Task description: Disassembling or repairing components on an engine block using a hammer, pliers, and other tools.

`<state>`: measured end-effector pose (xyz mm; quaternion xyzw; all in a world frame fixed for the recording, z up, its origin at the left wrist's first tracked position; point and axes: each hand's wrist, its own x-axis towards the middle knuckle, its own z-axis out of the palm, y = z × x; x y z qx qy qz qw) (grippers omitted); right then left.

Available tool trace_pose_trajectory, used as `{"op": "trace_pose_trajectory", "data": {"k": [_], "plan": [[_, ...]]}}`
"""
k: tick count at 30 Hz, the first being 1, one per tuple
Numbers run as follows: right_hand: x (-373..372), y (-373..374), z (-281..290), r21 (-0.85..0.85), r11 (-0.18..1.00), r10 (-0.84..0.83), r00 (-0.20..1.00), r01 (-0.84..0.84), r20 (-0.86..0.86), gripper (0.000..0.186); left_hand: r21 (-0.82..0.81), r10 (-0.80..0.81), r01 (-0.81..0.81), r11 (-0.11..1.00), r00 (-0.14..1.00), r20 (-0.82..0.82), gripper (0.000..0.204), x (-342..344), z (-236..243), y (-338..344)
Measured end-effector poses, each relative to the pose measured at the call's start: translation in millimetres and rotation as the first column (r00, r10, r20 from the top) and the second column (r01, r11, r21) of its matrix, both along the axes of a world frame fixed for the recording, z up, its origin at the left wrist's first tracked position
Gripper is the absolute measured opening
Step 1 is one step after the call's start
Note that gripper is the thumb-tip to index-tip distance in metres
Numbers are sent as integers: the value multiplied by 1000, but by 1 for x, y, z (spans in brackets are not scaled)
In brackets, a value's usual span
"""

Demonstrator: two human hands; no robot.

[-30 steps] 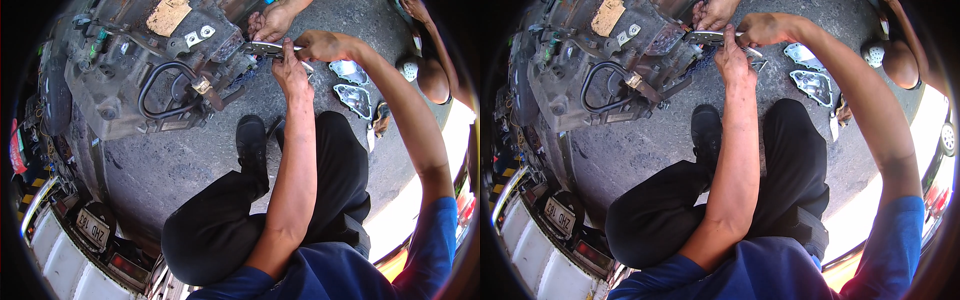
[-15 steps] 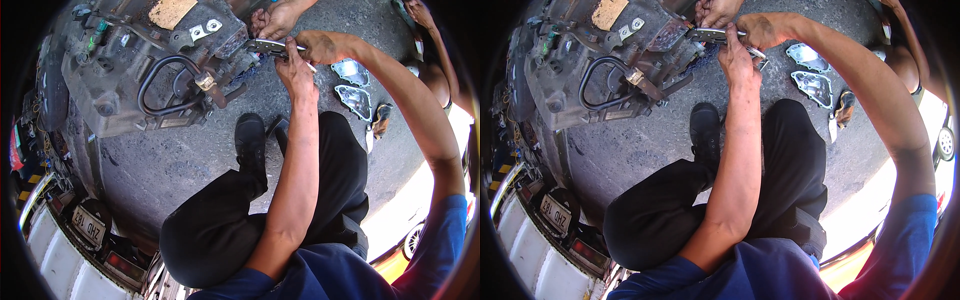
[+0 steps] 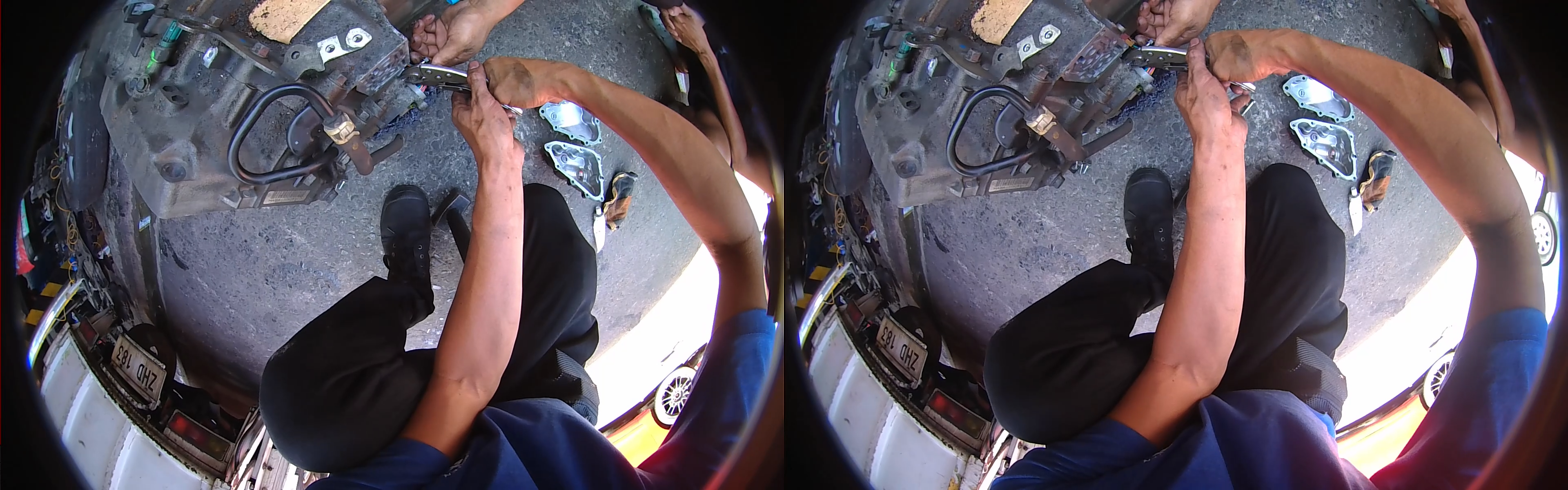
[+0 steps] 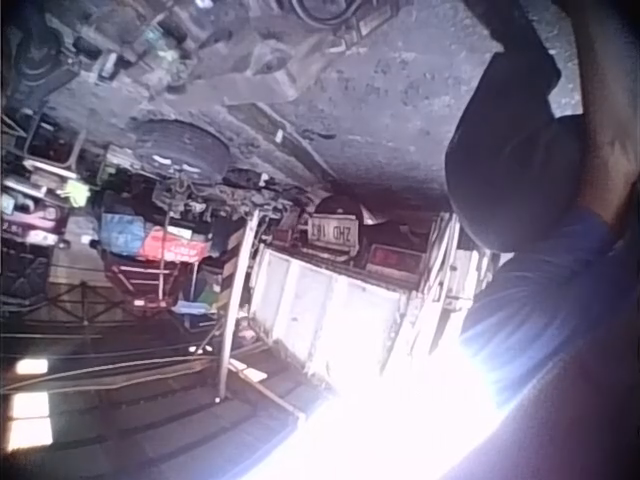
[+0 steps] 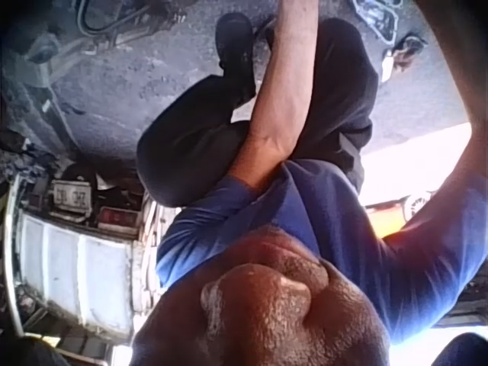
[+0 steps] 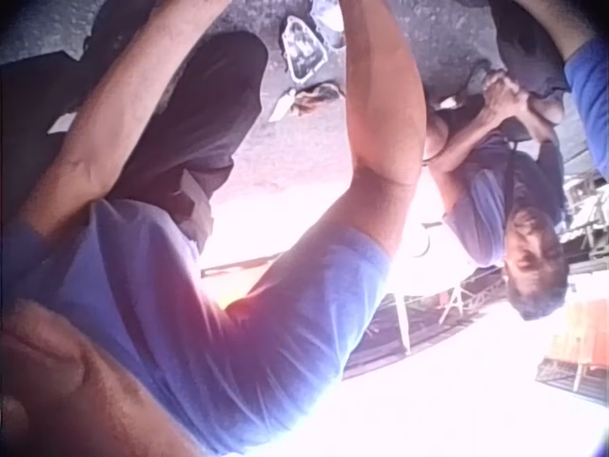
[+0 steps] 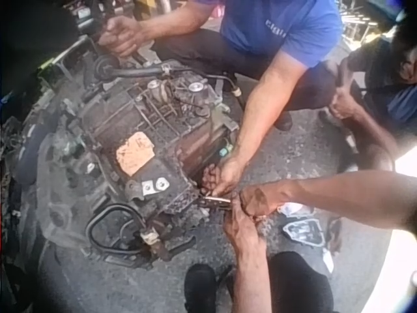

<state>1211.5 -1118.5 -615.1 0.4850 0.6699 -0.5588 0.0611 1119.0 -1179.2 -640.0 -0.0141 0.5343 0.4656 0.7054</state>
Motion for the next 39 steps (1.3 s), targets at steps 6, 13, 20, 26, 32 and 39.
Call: {"op": "trace_pose_trajectory", "data": {"k": [6, 13, 20, 26, 32, 39], "plan": [[-9, -3, 21, -8, 999, -33, 999, 33, -12, 21, 2, 71, -71, 997, 997, 1, 39, -2, 3, 4], [-14, -6, 20, -70, 988, -142, 986, 137, -86, 19, -19, 117, -116, 993, 992, 48, 37, -4, 8, 7], [-15, -9, 21, -37, 991, -131, 987, 128, -89, 18, -49, 131, -130, 990, 991, 20, 33, -6, 16, 7], [-18, -13, 24, 2, 994, -105, 993, 105, -53, 18, -79, 188, -186, 979, 982, 27, 29, -5, 21, 8], [-21, -13, 29, -31, 991, -134, 990, 133, -46, 18, -59, 212, -210, 976, 977, 18, 28, -7, 23, 8], [-20, -8, 16, -26, 987, -157, 984, 159, 80, 21, -86, 206, -203, 975, 978, 28, 29, -5, 23, 7]]}}
